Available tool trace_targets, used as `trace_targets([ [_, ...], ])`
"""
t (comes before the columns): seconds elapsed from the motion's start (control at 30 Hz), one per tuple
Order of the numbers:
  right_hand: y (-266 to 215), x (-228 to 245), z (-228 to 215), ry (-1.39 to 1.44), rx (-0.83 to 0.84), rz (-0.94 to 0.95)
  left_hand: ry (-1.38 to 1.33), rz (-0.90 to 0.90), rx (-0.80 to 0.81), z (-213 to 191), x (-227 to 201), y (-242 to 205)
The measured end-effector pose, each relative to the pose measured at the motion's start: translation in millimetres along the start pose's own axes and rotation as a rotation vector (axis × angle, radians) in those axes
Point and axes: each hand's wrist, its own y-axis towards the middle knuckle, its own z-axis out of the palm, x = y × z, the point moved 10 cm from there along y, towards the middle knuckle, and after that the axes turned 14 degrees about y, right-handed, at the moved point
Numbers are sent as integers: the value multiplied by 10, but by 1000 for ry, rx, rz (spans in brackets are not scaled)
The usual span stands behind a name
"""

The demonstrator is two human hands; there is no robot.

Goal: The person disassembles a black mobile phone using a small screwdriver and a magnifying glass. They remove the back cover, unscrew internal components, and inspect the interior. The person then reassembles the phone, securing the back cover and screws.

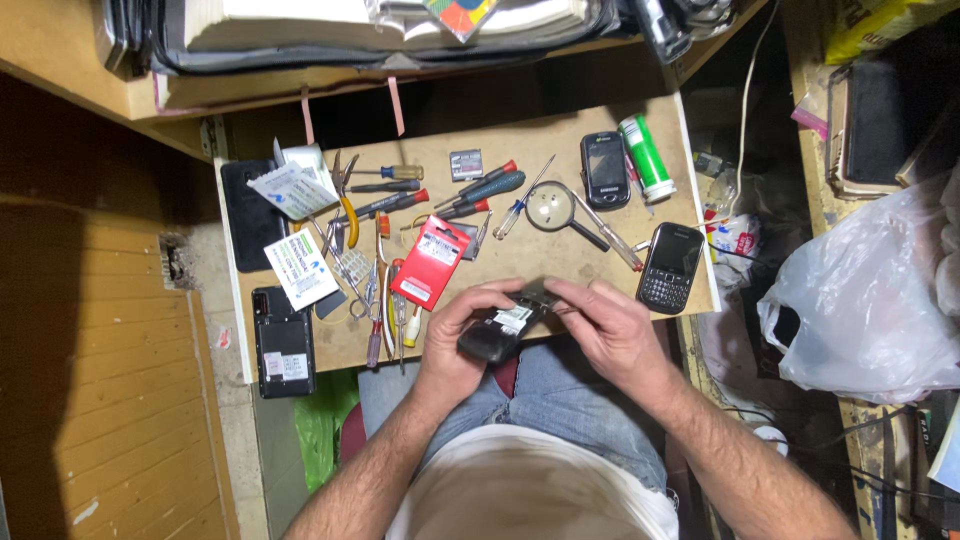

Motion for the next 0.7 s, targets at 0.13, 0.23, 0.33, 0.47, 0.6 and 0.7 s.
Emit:
trace_targets([
  [0.13,-28,-80,-55,-78,-46,-96,-139,-64,-11,2,47,-41],
  [0.23,-22,-113,-76,-105,-53,-135,-130,-73,-12,-15,74,-48],
  [0.33,-43,-160,-93,-95,-40,-145,-96,-89,14,-62,111,-94],
  [0.47,-114,-133,-189,-124,6,-255,-5,-143,305,152,114,-339],
  [0.6,-168,-91,-342,-191,64,-293,-383,-322,619,528,-54,-659],
  [0.7,-205,3,-342,-189,85,-363,-706,-655,461,664,291,-835],
])
